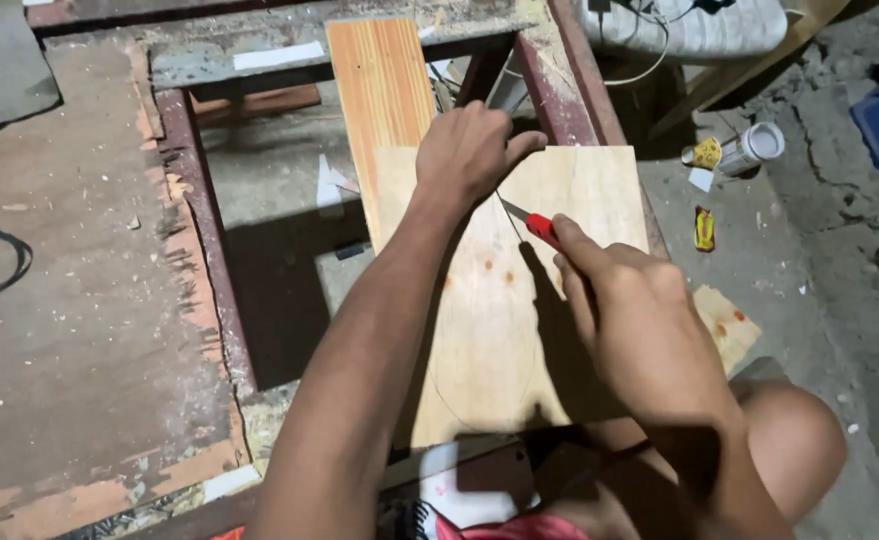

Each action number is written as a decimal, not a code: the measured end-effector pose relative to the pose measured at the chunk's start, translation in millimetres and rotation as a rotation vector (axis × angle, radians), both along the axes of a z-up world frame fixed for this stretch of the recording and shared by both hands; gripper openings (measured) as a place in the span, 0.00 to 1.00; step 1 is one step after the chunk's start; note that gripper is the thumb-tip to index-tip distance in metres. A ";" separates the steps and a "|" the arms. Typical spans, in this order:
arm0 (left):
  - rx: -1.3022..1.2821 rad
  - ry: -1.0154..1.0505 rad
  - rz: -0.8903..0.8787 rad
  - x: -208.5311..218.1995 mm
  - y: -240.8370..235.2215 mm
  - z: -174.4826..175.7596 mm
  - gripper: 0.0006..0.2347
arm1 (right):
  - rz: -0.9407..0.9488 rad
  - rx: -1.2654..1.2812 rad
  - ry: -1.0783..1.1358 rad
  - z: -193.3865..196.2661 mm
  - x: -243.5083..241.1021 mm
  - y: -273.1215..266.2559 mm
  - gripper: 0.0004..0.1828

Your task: Using a hand saw to cut a curved shape out of a plywood board on a workbench.

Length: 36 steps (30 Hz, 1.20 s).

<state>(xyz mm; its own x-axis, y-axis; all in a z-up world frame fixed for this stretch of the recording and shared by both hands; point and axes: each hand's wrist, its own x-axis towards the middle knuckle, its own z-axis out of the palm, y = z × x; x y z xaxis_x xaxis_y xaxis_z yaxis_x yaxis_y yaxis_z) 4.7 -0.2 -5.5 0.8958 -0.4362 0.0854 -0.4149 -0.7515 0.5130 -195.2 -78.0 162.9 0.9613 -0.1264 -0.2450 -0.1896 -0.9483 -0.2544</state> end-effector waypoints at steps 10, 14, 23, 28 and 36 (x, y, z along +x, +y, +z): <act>-0.051 0.027 0.015 -1.6 2.5 -4.4 0.27 | 0.211 0.049 -0.372 70.2 15.4 -16.8 0.14; -0.052 0.016 0.008 0.9 2.0 0.2 0.27 | 0.295 -0.042 -0.408 78.0 -10.7 -26.7 0.16; -0.031 0.143 -0.001 -10.1 6.7 12.4 0.25 | -0.008 -0.134 -0.368 57.1 -64.3 -29.1 0.18; -0.087 0.039 -0.029 -10.7 6.5 3.2 0.23 | -0.150 -0.225 0.123 22.4 -16.2 4.9 0.24; -0.004 0.027 -0.016 -2.0 1.5 2.3 0.28 | 0.008 0.046 -0.229 25.0 -15.9 -5.2 0.20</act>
